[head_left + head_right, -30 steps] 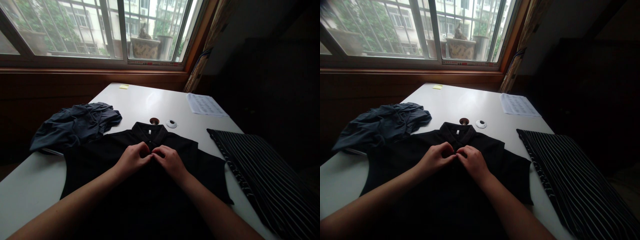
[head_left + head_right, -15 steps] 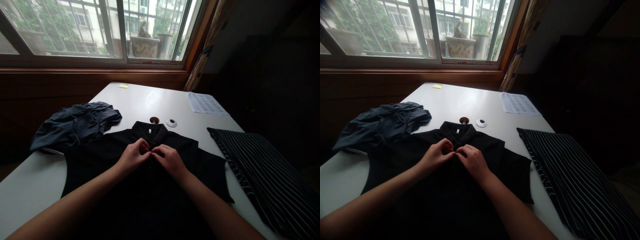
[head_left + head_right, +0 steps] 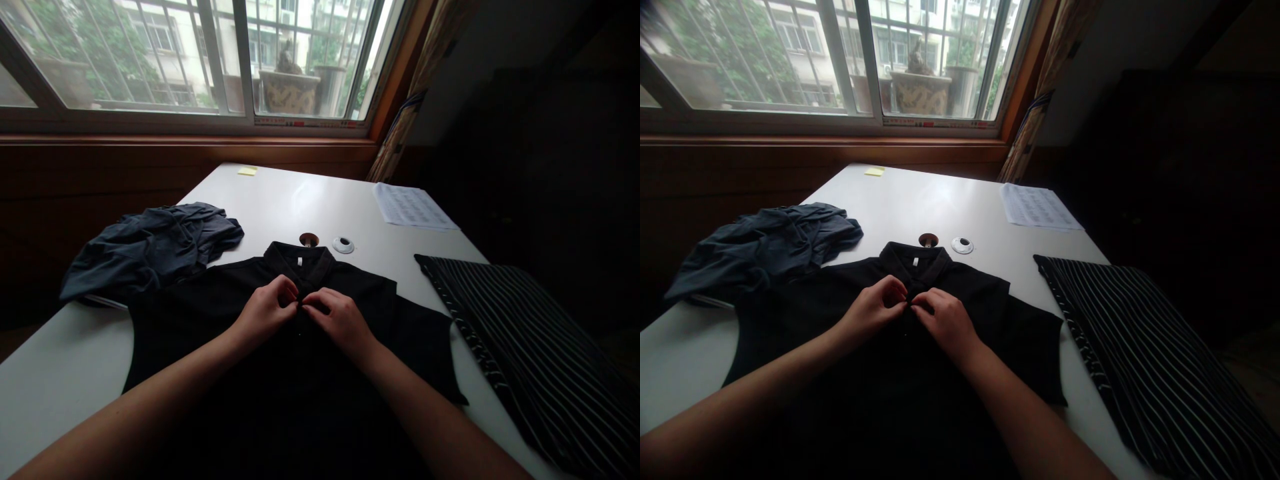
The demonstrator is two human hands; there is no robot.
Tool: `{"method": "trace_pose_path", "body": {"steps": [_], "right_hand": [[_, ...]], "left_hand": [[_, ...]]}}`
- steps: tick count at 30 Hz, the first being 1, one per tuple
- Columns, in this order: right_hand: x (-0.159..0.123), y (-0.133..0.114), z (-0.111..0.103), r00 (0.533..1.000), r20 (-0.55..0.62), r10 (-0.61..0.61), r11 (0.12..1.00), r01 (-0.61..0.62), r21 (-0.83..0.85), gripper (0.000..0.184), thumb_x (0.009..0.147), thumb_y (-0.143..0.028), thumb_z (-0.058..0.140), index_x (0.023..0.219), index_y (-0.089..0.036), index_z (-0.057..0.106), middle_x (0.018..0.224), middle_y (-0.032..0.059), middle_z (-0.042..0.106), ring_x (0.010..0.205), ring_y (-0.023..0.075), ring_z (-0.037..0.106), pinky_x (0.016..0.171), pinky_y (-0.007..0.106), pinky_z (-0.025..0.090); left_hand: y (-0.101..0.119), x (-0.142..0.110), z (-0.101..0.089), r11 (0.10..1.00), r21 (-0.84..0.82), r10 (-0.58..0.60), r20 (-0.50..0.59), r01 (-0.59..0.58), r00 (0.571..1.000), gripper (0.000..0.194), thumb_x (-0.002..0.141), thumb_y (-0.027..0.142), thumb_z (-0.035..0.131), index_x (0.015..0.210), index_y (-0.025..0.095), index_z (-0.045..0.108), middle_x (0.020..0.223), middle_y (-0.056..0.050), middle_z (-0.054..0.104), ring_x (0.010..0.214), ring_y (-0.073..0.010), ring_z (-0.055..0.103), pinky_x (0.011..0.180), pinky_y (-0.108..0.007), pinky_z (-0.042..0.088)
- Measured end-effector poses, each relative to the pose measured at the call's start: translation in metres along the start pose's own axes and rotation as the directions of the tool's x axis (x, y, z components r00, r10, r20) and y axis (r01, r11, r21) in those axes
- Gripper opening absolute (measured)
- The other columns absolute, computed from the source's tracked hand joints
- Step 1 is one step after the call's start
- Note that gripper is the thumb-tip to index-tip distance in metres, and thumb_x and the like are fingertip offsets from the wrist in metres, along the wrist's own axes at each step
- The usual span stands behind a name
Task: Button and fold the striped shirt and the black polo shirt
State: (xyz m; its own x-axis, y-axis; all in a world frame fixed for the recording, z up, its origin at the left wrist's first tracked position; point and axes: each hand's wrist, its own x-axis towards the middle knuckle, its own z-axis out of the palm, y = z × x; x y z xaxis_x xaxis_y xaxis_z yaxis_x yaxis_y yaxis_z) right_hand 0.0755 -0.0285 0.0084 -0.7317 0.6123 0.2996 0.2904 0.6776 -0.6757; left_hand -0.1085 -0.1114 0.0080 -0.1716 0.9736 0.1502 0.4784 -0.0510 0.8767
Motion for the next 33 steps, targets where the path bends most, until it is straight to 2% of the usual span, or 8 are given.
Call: {"method": "trace_pose_path", "body": {"steps": [12, 22, 33], "right_hand": [[0.0001, 0.0007, 0.001, 1.0, 0.001, -0.002, 1.0, 0.002, 0.005, 0.009, 0.089, -0.016, 0.07, 0.095, -0.023, 0.071, 0.09, 0.0012, 0.069, 0.087, 0.0176, 0.067, 0.082, 0.03, 0.051], [-0.0015, -0.0026, 0.0017, 0.996, -0.012, -0.086, 0.992, 0.084, -0.094, 0.01, 0.092, -0.017, 0.067, 0.098, -0.022, 0.072, 0.094, 0.0036, 0.07, 0.091, 0.0199, 0.067, 0.087, 0.032, 0.051], [-0.0011, -0.0032, 0.0008, 0.997, 0.003, -0.083, 0.992, 0.083, -0.099, 0.011, 0.093, -0.017, 0.066, 0.1, -0.023, 0.071, 0.094, 0.003, 0.069, 0.09, 0.0188, 0.067, 0.085, 0.03, 0.052]], "left_hand": [[-0.0014, 0.0016, -0.001, 0.999, 0.032, 0.007, 0.011, -0.007, 1.0, 0.012, 0.08, 0.016, 0.064, 0.09, 0.021, 0.059, 0.081, 0.002, 0.065, 0.076, -0.0151, 0.063, 0.068, -0.026, 0.047], [-0.0056, 0.0026, -0.0014, 1.0, -0.006, -0.014, 0.004, 0.014, 1.0, 0.011, 0.08, 0.019, 0.065, 0.088, 0.021, 0.058, 0.08, 0.002, 0.064, 0.074, -0.0153, 0.062, 0.066, -0.026, 0.046], [-0.0026, 0.0018, -0.0015, 1.0, -0.001, 0.003, 0.003, -0.003, 1.0, 0.014, 0.081, 0.024, 0.067, 0.088, 0.021, 0.055, 0.082, 0.001, 0.063, 0.076, -0.0154, 0.062, 0.068, -0.026, 0.046]]}}
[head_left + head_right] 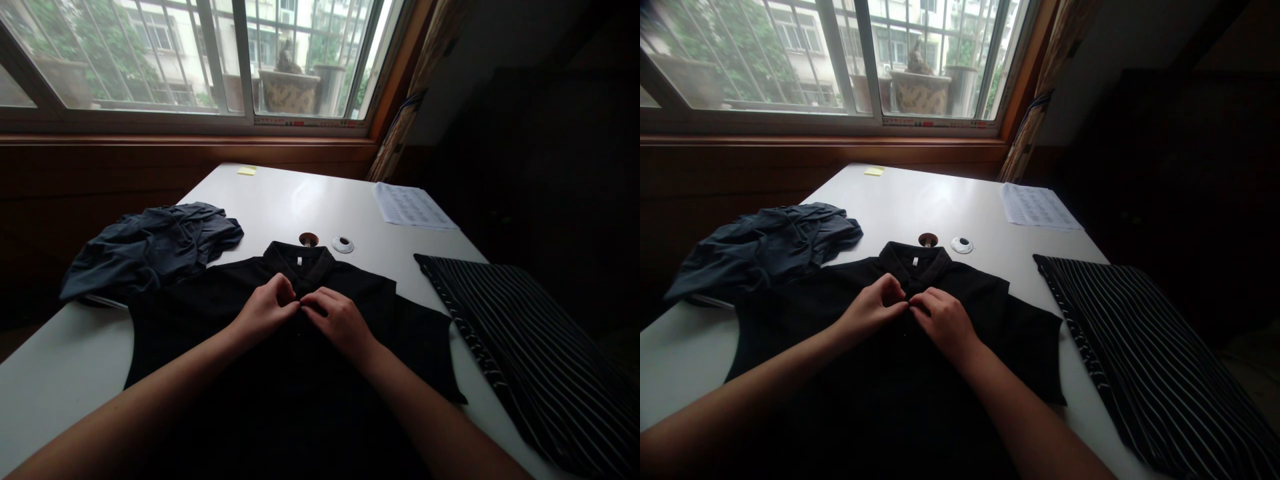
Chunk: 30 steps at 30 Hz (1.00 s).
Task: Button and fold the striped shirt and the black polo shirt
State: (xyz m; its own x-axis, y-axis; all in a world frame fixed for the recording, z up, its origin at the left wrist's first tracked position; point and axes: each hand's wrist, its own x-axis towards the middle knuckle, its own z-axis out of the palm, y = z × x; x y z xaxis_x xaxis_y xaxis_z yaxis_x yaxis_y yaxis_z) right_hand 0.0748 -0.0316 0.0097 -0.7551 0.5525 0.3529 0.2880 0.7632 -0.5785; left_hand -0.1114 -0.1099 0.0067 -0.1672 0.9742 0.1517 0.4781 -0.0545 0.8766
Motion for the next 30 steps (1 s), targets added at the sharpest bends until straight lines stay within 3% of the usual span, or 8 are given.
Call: {"method": "trace_pose_path", "body": {"steps": [30], "right_hand": [[0.0003, 0.0057, 0.0004, 0.997, 0.004, 0.071, 0.989, -0.071, 0.132, 0.011, 0.089, -0.02, 0.068, 0.1, -0.023, 0.066, 0.09, 0.001, 0.067, 0.084, 0.0172, 0.065, 0.079, 0.03, 0.052]], "left_hand": [[-0.0007, 0.0012, -0.0002, 0.996, -0.075, -0.046, -0.008, 0.045, 0.999, 0.017, 0.078, 0.026, 0.071, 0.082, 0.021, 0.055, 0.08, 0.001, 0.064, 0.073, -0.0156, 0.061, 0.065, -0.025, 0.045]]}}
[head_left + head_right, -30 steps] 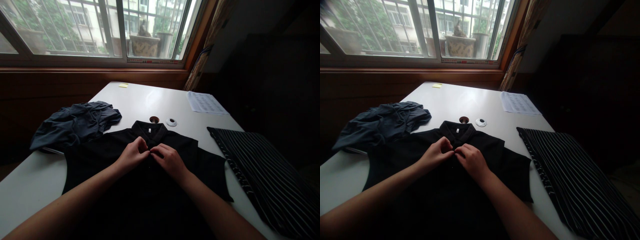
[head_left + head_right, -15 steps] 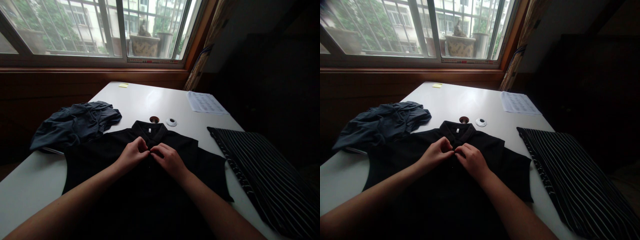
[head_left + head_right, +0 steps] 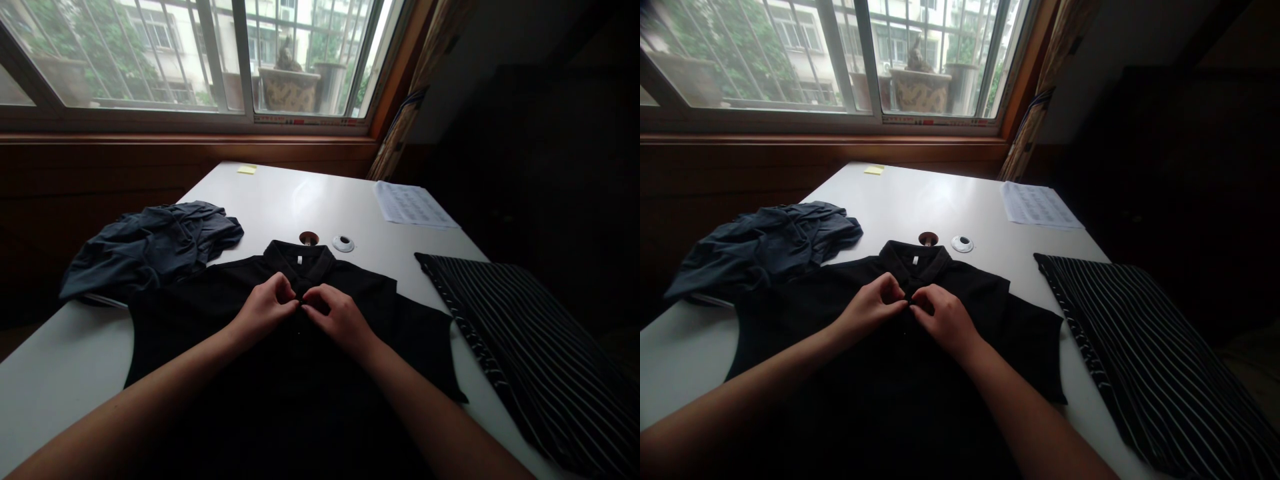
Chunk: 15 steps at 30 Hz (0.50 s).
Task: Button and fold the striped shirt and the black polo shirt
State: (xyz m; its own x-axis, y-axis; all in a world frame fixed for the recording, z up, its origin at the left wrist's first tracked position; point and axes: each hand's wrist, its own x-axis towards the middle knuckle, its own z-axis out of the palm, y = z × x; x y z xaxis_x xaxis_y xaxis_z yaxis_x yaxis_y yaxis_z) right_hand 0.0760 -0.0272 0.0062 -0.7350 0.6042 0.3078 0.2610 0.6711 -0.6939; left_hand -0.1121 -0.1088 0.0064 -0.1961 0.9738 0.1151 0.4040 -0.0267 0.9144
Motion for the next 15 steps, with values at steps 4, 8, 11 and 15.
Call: {"method": "trace_pose_path", "body": {"steps": [4, 8, 11, 15], "right_hand": [[0.0003, -0.0008, -0.0007, 1.0, -0.003, 0.027, 0.999, -0.027, 0.035, 0.01, 0.091, -0.023, 0.066, 0.101, -0.023, 0.064, 0.091, 0.0018, 0.068, 0.083, 0.0171, 0.066, 0.077, 0.03, 0.052], [0.001, -0.0013, -0.0003, 0.999, -0.006, 0.05, 0.998, -0.05, 0.046, 0.008, 0.091, -0.024, 0.065, 0.1, -0.023, 0.063, 0.09, 0.0015, 0.068, 0.082, 0.0167, 0.065, 0.075, 0.029, 0.052], [0.0014, -0.0013, 0.0004, 0.998, -0.002, 0.067, 0.997, -0.067, 0.045, 0.009, 0.091, -0.025, 0.066, 0.099, -0.023, 0.063, 0.089, 0.0011, 0.067, 0.08, 0.0161, 0.065, 0.073, 0.028, 0.051], [0.0014, -0.0017, 0.0006, 0.996, -0.002, 0.086, 0.996, -0.085, 0.041, 0.009, 0.09, -0.024, 0.066, 0.098, -0.022, 0.062, 0.087, 0.0009, 0.067, 0.078, 0.0159, 0.064, 0.071, 0.028, 0.051]], "left_hand": [[0.0004, -0.0004, 0.0001, 1.0, 0.003, -0.01, -0.005, 0.01, 1.0, 0.017, 0.078, 0.027, 0.071, 0.081, 0.021, 0.055, 0.079, 0.001, 0.064, 0.073, -0.0155, 0.061, 0.065, -0.025, 0.045], [0.0005, -0.0001, 0.0003, 1.0, -0.004, -0.009, -0.009, 0.009, 1.0, 0.017, 0.078, 0.026, 0.071, 0.079, 0.02, 0.054, 0.079, 0.001, 0.064, 0.073, -0.0154, 0.061, 0.065, -0.025, 0.044], [0.0006, -0.0001, 0.0005, 1.0, -0.008, -0.013, -0.007, 0.013, 1.0, 0.017, 0.078, 0.026, 0.07, 0.079, 0.021, 0.054, 0.078, 0.001, 0.064, 0.072, -0.0153, 0.06, 0.064, -0.025, 0.044], [0.0011, -0.0005, 0.0004, 0.999, -0.035, -0.028, -0.006, 0.028, 1.0, 0.02, 0.077, 0.026, 0.071, 0.077, 0.021, 0.051, 0.08, 0.0, 0.066, 0.073, -0.0154, 0.06, 0.064, -0.025, 0.044]]}}
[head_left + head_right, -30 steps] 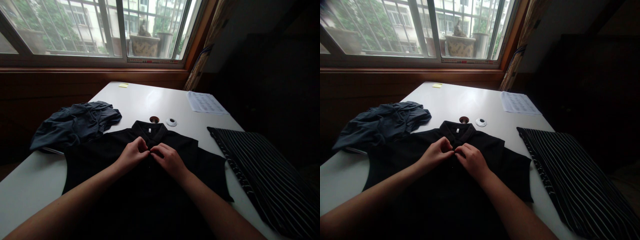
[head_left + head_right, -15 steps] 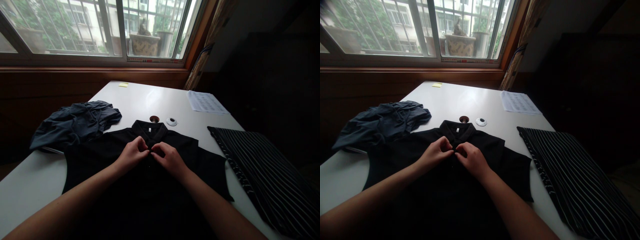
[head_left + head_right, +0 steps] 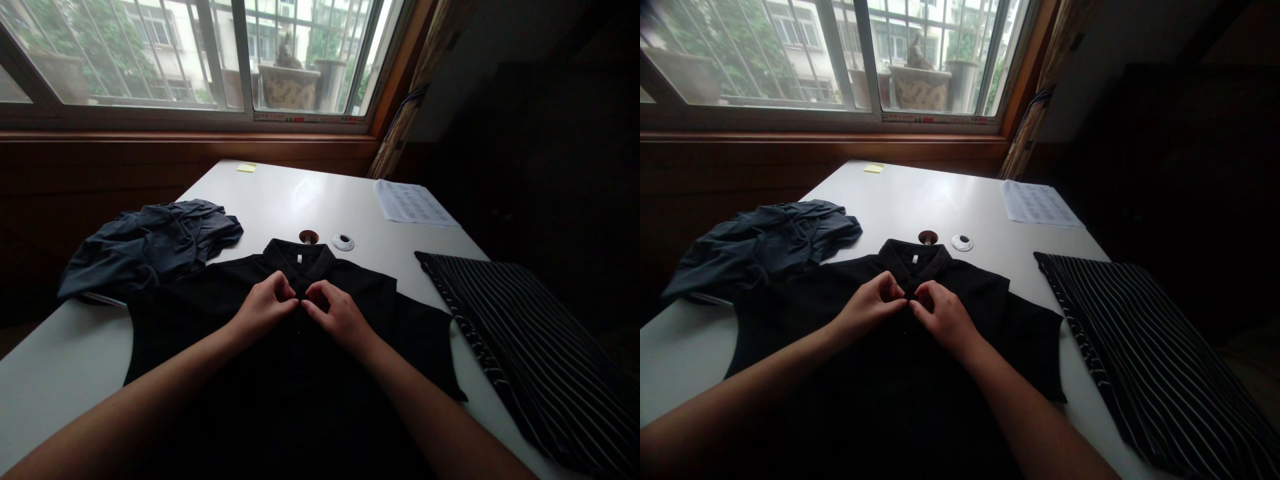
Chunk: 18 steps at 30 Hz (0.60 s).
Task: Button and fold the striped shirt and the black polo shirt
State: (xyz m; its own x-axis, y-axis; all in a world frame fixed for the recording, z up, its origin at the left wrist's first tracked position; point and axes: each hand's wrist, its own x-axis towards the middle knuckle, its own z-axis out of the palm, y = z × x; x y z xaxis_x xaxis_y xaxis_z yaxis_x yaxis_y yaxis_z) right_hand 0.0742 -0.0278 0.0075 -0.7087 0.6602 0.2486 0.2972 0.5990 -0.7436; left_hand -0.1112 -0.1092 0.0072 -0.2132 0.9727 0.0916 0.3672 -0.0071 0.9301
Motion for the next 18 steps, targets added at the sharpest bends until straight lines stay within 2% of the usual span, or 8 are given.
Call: {"method": "trace_pose_path", "body": {"steps": [18], "right_hand": [[0.0009, -0.0006, -0.0024, 1.0, 0.016, 0.018, 1.0, -0.018, 0.014, 0.004, 0.089, -0.023, 0.066, 0.091, -0.022, 0.062, 0.083, -0.0002, 0.066, 0.076, 0.0158, 0.063, 0.069, 0.027, 0.048]], "left_hand": [[-0.001, 0.0013, -0.0018, 0.996, -0.085, -0.011, 0.035, 0.014, 0.999, 0.027, 0.077, 0.028, 0.073, 0.072, 0.021, 0.047, 0.082, -0.001, 0.068, 0.076, -0.0164, 0.06, 0.068, -0.027, 0.045]]}}
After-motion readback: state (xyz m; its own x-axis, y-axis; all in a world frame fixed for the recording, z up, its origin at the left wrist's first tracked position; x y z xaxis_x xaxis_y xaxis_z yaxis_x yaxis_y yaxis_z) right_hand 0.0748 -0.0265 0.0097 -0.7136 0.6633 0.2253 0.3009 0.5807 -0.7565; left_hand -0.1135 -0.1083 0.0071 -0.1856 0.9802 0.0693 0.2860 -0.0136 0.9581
